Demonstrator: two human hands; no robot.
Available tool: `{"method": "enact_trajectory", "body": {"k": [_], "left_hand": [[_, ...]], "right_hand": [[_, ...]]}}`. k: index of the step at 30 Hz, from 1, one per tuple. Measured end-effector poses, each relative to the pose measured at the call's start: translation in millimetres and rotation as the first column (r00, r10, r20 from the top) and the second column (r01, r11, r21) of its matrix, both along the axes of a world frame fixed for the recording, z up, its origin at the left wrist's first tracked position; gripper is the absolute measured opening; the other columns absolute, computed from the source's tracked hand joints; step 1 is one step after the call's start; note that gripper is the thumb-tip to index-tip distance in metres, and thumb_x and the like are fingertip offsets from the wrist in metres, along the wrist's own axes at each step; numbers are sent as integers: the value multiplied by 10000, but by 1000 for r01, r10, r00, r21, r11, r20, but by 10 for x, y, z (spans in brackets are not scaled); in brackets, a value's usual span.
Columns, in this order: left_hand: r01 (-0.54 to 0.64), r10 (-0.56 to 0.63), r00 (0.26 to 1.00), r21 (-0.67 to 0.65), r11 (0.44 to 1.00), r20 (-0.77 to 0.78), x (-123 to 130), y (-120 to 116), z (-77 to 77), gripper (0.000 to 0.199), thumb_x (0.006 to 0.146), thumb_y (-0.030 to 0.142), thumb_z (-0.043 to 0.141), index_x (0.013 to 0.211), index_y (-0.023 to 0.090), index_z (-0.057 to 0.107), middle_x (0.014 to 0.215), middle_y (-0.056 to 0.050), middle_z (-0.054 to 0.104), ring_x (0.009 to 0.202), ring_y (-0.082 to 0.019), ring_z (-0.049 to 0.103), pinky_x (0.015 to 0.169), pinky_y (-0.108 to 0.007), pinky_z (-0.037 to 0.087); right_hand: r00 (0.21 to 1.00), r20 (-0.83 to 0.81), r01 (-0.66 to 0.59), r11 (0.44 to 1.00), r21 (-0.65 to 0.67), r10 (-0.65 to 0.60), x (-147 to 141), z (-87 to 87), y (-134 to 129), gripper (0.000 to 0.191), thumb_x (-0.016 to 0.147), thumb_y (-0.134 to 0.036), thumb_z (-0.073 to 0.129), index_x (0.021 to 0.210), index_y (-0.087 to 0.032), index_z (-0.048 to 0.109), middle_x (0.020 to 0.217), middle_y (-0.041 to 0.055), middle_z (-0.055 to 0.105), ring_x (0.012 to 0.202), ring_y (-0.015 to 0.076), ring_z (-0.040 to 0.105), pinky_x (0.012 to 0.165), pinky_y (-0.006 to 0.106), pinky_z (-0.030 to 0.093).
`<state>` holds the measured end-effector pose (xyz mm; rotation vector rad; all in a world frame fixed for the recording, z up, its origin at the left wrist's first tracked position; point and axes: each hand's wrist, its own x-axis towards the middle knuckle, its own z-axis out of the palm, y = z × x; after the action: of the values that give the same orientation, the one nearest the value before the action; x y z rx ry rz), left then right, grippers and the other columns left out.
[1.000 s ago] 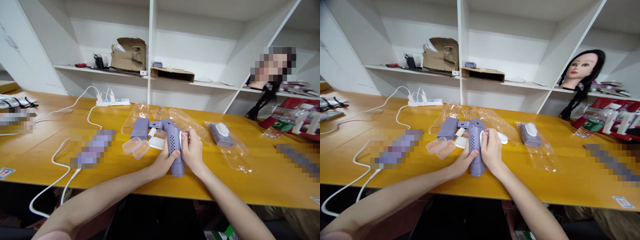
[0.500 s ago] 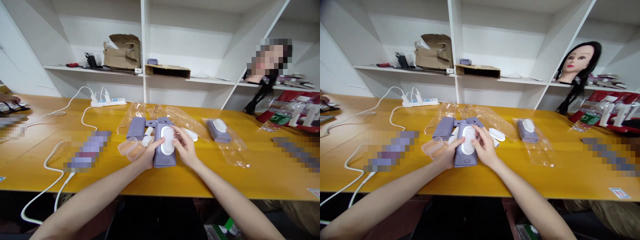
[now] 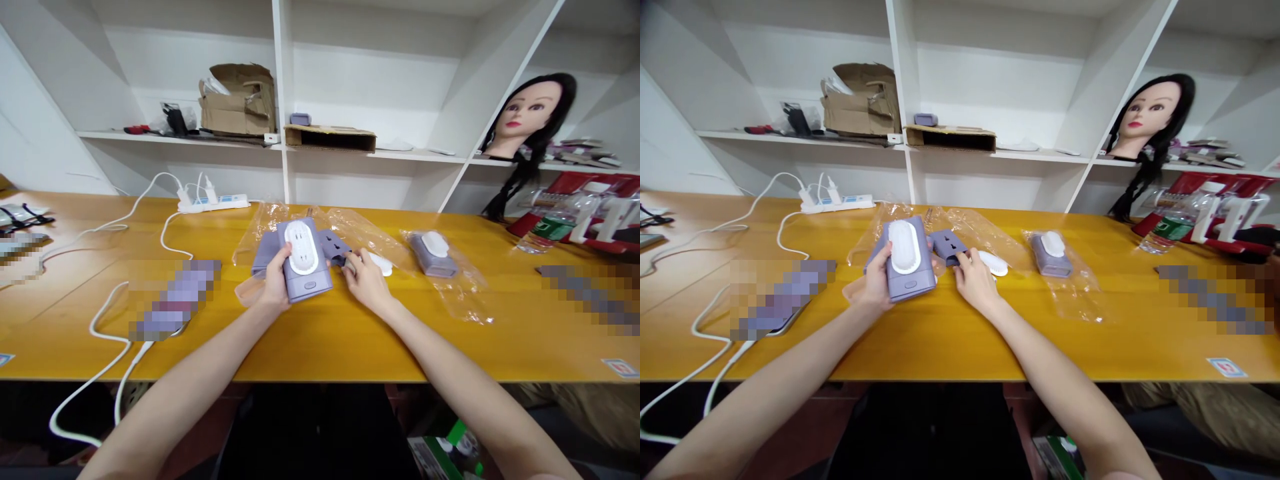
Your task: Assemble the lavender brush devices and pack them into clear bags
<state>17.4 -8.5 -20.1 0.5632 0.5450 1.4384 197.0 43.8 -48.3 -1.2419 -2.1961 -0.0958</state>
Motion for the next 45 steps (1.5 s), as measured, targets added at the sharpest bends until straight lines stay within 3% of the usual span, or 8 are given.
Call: {"method": "enact_trajectory", "body": {"k": [5, 13, 21, 26, 31, 35, 38, 45], "left_hand": [[22, -22, 1000, -25, 999, 6, 5, 1, -1, 527, 822, 446, 455, 1158, 62, 586, 909, -139, 722, 862, -292, 685, 815, -434, 535], [110, -123, 985, -108, 988, -123, 94, -86, -11, 522, 740, 341, 604, 1209, 118, 550, 970, -127, 714, 863, -286, 686, 817, -435, 527], [342, -327, 880, -17, 939, -346, 22, -105, -125, 507, 650, 318, 716, 1120, 170, 602, 925, -100, 718, 899, -293, 666, 796, -393, 497], [470, -409, 761, -8, 883, -503, -27, -122, -112, 478, 593, 329, 732, 1038, 177, 646, 913, -78, 711, 809, -238, 649, 686, -303, 460], [503, -389, 736, 63, 862, -554, -54, -127, -94, 452, 539, 244, 722, 982, 176, 657, 892, -38, 697, 762, -189, 604, 662, -260, 418], [522, -381, 721, 91, 848, -579, -58, -107, -116, 526, 521, 218, 714, 1039, 172, 632, 944, -31, 680, 793, -190, 582, 656, -255, 385], [527, -383, 728, 108, 843, -568, -53, -77, -149, 595, 513, 228, 724, 1092, 159, 604, 973, -35, 670, 823, -198, 580, 674, -260, 376], [474, -372, 783, 92, 875, -498, -37, -58, -190, 582, 517, 227, 725, 1081, 150, 605, 962, -57, 675, 901, -233, 589, 719, -283, 394]], "right_hand": [[928, 326, 222, 970, -97, -179, -144, -9, -112, 363, 925, -350, 351, 1222, -188, 483, 1068, 161, 522, 723, 245, 638, 600, 338, 452], [867, 461, 288, 945, -155, -189, -213, 78, -82, 262, 919, -257, 382, 1106, -155, 535, 1021, 176, 569, 803, 270, 661, 641, 339, 473], [955, 228, 223, 966, -129, -190, -61, 193, -135, 239, 820, -186, 466, 974, -171, 648, 968, 144, 635, 741, 256, 646, 597, 316, 424], [971, -175, 164, 986, -8, -163, 137, 358, -84, 190, 747, -252, 530, 814, -172, 689, 765, 81, 641, 669, 206, 592, 600, 306, 411], [573, -819, -88, 990, -107, -38, 322, 562, -16, 148, 690, -254, 544, 743, -168, 653, 549, -15, 536, 428, 106, 439, 421, 248, 313], [325, -946, -416, 897, -148, -5, 358, 667, -121, 143, 699, -315, 567, 699, -178, 608, 460, -51, 465, 314, 72, 349, 345, 230, 188], [366, -928, -461, 880, -118, 67, 315, 686, -266, 153, 696, -313, 616, 751, -174, 649, 495, -37, 527, 362, 79, 424, 376, 228, 256], [694, -694, -303, 952, -41, 191, 232, 665, -430, 127, 683, -250, 681, 792, -190, 661, 621, -27, 563, 552, 92, 470, 502, 228, 350]]}}
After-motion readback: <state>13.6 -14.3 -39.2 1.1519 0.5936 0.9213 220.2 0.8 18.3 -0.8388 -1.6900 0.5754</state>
